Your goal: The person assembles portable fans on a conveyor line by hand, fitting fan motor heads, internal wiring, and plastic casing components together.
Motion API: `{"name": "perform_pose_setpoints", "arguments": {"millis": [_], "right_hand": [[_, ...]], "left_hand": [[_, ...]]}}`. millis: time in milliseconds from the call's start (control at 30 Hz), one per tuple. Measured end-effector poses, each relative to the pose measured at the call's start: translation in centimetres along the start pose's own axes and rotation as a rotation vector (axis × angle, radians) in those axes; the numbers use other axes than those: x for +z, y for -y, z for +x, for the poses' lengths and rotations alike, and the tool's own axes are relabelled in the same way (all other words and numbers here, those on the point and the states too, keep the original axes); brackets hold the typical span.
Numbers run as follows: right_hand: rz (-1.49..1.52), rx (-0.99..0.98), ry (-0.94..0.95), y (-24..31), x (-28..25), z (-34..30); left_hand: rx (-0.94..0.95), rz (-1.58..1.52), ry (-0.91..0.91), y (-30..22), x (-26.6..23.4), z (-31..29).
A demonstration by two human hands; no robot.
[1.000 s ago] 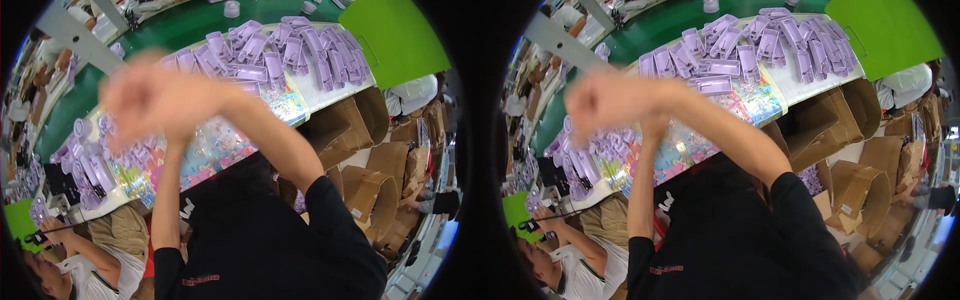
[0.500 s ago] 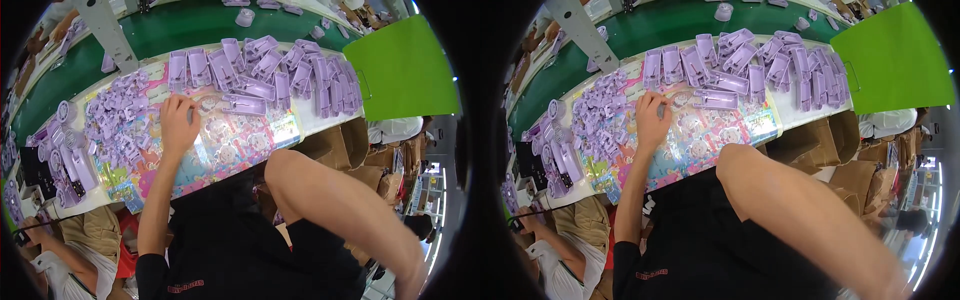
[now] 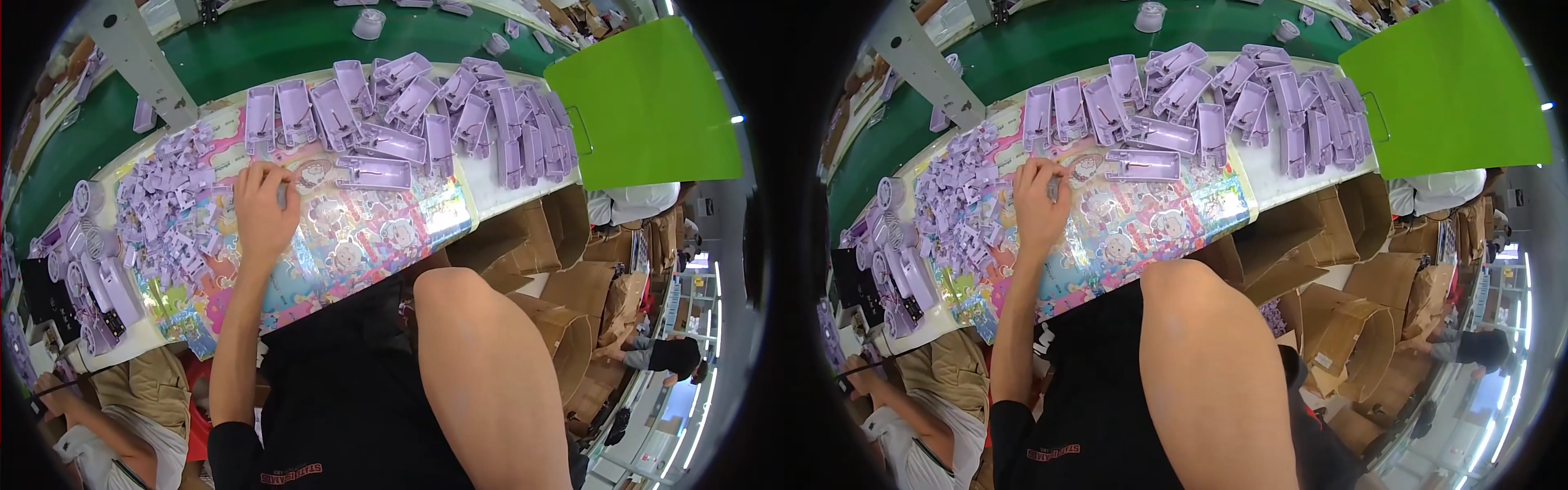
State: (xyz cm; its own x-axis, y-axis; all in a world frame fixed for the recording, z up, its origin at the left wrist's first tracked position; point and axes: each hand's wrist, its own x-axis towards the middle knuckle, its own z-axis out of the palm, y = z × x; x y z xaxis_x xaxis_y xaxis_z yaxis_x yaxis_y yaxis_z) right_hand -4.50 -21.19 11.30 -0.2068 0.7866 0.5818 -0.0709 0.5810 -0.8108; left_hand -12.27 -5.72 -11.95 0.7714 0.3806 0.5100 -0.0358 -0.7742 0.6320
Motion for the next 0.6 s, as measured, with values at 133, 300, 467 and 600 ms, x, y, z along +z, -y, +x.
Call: {"name": "perform_pose_setpoints", "arguments": {"millis": [133, 300, 467, 600], "right_hand": [[0.040, -0.082, -0.001, 0.5, 1.7, -0.3], [0.051, -0.182, -0.031, 1.1, 3.3, -1.5], [0.133, -0.300, -0.003, 1.1, 5.3, -1.1], [0.157, -0.384, -0.001, 1.5, 6.6, -1.5]], "left_hand": [[0.019, 0.054, -0.003, -0.9, -0.5, 0.2], [-0.062, -0.717, 0.100, -15.1, -5.1, 1.9], [0.372, -0.995, 0.500, -21.9, -7.7, 0.8], [0.540, -0.993, 0.492, -24.1, -9.4, -0.9]]}}
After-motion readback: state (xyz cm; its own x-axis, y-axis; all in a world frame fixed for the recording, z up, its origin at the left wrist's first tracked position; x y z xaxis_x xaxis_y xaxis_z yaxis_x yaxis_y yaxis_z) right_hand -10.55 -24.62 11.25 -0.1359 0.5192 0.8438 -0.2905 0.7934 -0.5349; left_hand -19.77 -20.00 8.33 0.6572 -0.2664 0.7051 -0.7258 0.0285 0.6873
